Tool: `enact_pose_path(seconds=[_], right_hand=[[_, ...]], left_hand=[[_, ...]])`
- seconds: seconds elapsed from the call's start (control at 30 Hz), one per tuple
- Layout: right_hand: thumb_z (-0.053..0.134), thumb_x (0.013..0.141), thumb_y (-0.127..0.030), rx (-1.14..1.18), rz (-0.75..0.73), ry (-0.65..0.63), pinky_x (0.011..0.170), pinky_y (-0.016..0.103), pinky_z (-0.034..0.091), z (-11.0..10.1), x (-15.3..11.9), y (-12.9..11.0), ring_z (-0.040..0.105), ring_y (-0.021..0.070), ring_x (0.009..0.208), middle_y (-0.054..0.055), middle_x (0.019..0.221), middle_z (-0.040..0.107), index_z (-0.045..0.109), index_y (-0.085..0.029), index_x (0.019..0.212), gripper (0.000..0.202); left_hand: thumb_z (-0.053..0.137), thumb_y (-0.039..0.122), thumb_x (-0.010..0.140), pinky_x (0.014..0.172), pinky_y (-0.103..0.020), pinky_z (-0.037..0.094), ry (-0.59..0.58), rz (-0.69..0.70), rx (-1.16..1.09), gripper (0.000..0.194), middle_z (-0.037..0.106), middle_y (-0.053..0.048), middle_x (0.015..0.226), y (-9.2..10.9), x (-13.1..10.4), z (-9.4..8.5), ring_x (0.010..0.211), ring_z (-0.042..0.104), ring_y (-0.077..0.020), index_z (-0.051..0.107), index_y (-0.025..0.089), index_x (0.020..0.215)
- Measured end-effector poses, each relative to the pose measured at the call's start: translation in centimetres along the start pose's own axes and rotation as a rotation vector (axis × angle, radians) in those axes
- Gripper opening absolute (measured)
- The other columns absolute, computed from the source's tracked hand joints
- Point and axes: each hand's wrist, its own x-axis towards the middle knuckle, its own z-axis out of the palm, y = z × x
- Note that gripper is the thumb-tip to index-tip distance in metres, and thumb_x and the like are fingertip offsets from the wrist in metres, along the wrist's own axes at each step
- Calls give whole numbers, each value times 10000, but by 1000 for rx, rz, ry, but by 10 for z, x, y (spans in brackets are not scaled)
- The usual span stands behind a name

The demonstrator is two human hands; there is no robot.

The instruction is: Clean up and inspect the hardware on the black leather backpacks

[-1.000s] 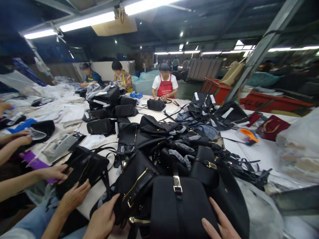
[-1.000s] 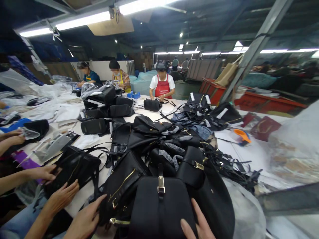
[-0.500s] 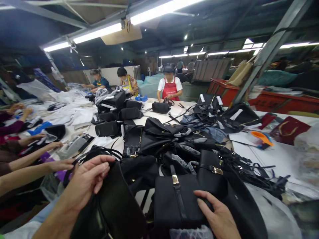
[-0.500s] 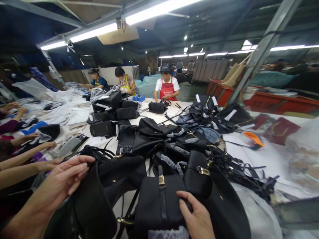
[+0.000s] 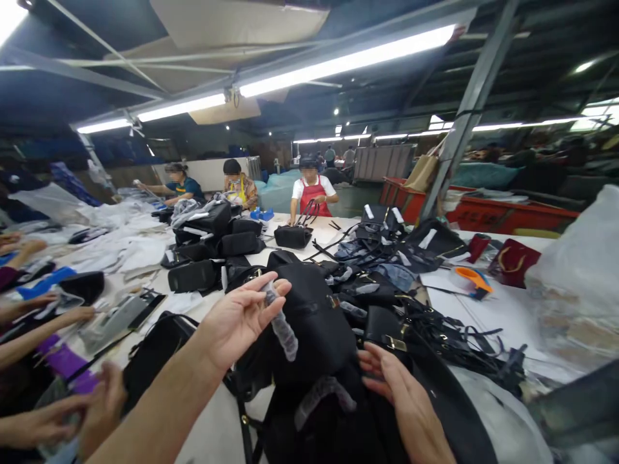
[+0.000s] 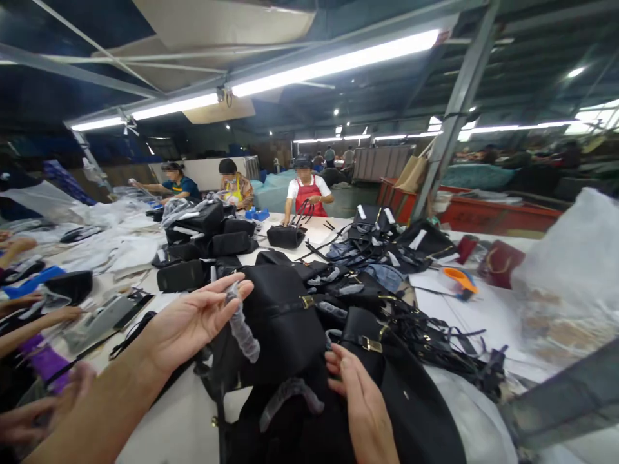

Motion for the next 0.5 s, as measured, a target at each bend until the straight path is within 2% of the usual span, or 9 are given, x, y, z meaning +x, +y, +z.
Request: enact_pose_path(seconds=[0.1, 0.17, 0.23, 0.3, 0.37, 0.43, 0.5], right_hand=[[577, 777, -673, 366, 223, -231, 824, 449, 535, -1, -9, -14, 680, 301, 960, 158, 1040, 723, 542, -141, 1274, 728], [648, 690, -710, 480, 244, -278, 839, 448, 530, 0, -9, -20, 670, 314, 1001, 172, 1068, 721, 597, -131, 1197, 771], [668, 641, -734, 569, 177, -221, 885, 440, 518, -2, -5, -27, 643, 314, 1076, 155, 1149, 704, 631, -162, 1146, 764], [657, 678, -710, 630, 128, -151, 914, 439, 509, -6, 1, -38, 628, 302, 1112, 124, 1198, 691, 619, -192, 1181, 723], [678, 723, -627, 596, 161, -100, 913, 451, 513, -11, 8, -52, 632, 303, 1107, 114, 1186, 699, 591, -189, 1233, 678], [741, 716, -520, 528, 166, -47, 925, 461, 515, -15, 16, -66, 634, 307, 1105, 104, 1170, 708, 570, -182, 1269, 670], [784, 689, -451, 495, 36, 27, 972, 449, 498, -16, 24, -77, 623, 296, 1128, 80, 1171, 712, 554, -196, 1296, 697]], left_hand=[[324, -116, 801, 649, -184, 611, -40, 42, -51, 607, 667, -195, 1115, 0, -4, 25, 860, 733, -172, 409, 38, 1382], [323, -109, 808, 656, -180, 611, -83, 73, -82, 599, 666, -187, 1134, -2, -11, 41, 899, 728, -177, 422, 55, 1376], [333, -90, 818, 664, -182, 613, -127, 84, -96, 591, 667, -177, 1150, -7, -19, 54, 956, 716, -190, 425, 73, 1378], [368, -63, 826, 660, -182, 614, -155, 70, -88, 574, 674, -163, 1152, -16, -25, 60, 997, 703, -203, 439, 94, 1374], [439, -32, 832, 625, -171, 612, -159, 49, -69, 532, 691, -141, 1122, -26, -27, 61, 977, 710, -204, 480, 114, 1343], [512, -5, 832, 558, -148, 598, -169, 41, -49, 483, 714, -108, 1056, -34, -25, 57, 894, 730, -184, 529, 142, 1292], [559, 10, 828, 475, -123, 562, -193, 57, -24, 434, 730, -74, 963, -37, -18, 51, 789, 739, -157, 562, 162, 1235]])
